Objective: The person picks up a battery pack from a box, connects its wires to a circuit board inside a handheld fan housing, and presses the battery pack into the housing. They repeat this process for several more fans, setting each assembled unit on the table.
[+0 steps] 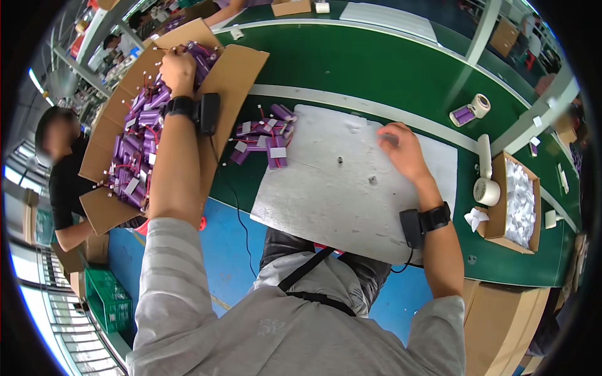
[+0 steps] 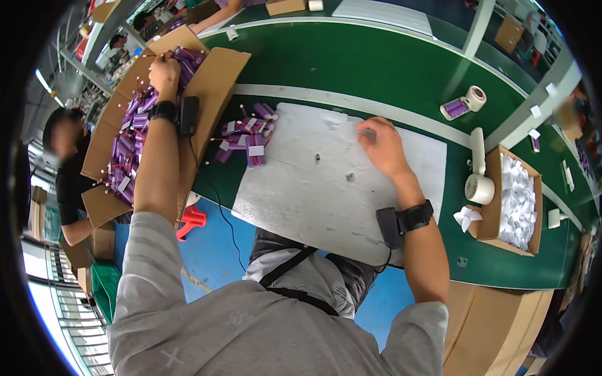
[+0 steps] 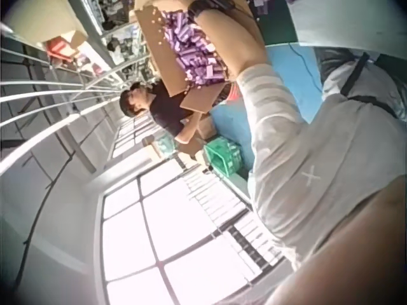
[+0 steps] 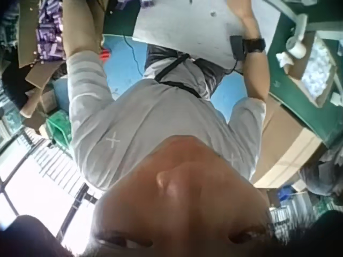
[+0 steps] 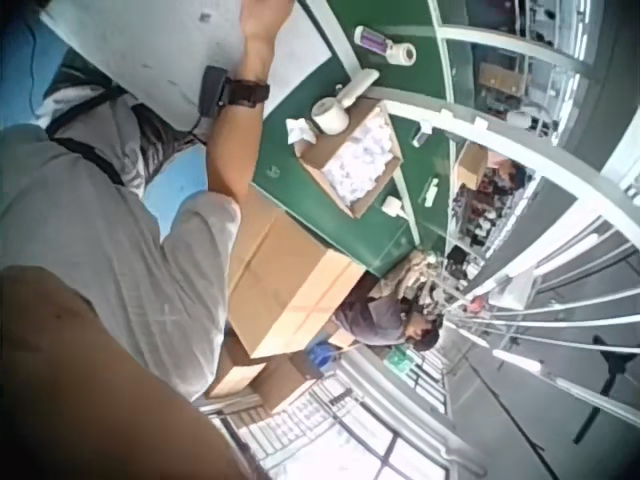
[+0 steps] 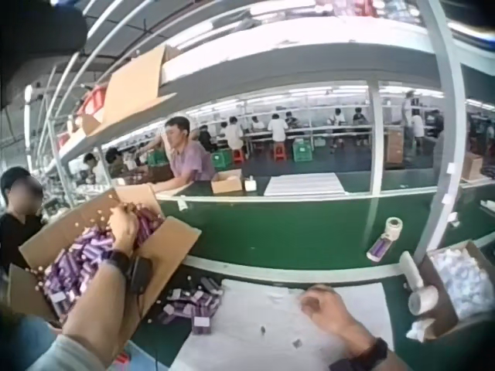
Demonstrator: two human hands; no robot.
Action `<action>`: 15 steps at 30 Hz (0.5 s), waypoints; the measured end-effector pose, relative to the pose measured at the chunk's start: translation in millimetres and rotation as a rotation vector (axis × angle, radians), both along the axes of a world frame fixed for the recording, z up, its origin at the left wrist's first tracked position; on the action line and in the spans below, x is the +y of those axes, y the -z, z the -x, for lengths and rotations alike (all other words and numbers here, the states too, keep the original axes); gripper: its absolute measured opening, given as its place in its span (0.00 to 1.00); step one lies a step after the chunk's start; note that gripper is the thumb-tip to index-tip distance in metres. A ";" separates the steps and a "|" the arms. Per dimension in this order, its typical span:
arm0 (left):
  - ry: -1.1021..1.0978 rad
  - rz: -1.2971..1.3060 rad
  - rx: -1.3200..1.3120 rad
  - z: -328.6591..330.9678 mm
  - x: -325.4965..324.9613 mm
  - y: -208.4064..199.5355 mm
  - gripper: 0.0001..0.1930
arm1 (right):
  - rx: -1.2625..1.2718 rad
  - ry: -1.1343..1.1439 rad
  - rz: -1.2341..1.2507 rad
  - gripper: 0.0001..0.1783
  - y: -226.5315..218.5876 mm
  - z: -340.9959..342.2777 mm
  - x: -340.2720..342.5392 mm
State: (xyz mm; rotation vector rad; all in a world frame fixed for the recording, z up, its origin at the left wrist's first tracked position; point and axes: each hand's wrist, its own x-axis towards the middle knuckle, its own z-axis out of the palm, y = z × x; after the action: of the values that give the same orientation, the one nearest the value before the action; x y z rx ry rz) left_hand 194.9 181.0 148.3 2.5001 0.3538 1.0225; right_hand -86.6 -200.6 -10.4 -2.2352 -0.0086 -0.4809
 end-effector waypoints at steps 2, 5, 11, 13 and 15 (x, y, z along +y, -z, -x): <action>-0.032 0.170 -0.130 -2.8 3.3 -0.5 0.16 | 0.004 -0.021 -0.008 0.09 -0.2 -0.4 0.9; 0.113 0.583 -0.320 -16.4 16.9 0.8 0.12 | 0.019 -0.015 -0.025 0.09 -2.1 -0.2 3.0; 0.576 1.169 -0.555 -16.8 14.7 -3.1 0.07 | 0.040 0.011 -0.032 0.08 -4.2 0.5 3.1; 0.750 1.173 -0.594 -1.2 4.8 -12.8 0.06 | 0.052 0.019 -0.045 0.08 -4.7 2.4 1.6; 0.838 1.169 -0.612 15.4 -1.3 -25.5 0.06 | 0.048 0.025 -0.027 0.08 -4.5 3.2 0.7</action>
State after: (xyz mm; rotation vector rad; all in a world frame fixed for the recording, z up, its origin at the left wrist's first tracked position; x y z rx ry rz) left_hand 179.5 179.7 173.7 1.0210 -0.2425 0.7807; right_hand -89.8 -199.8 -5.9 -2.2218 0.0509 -0.4389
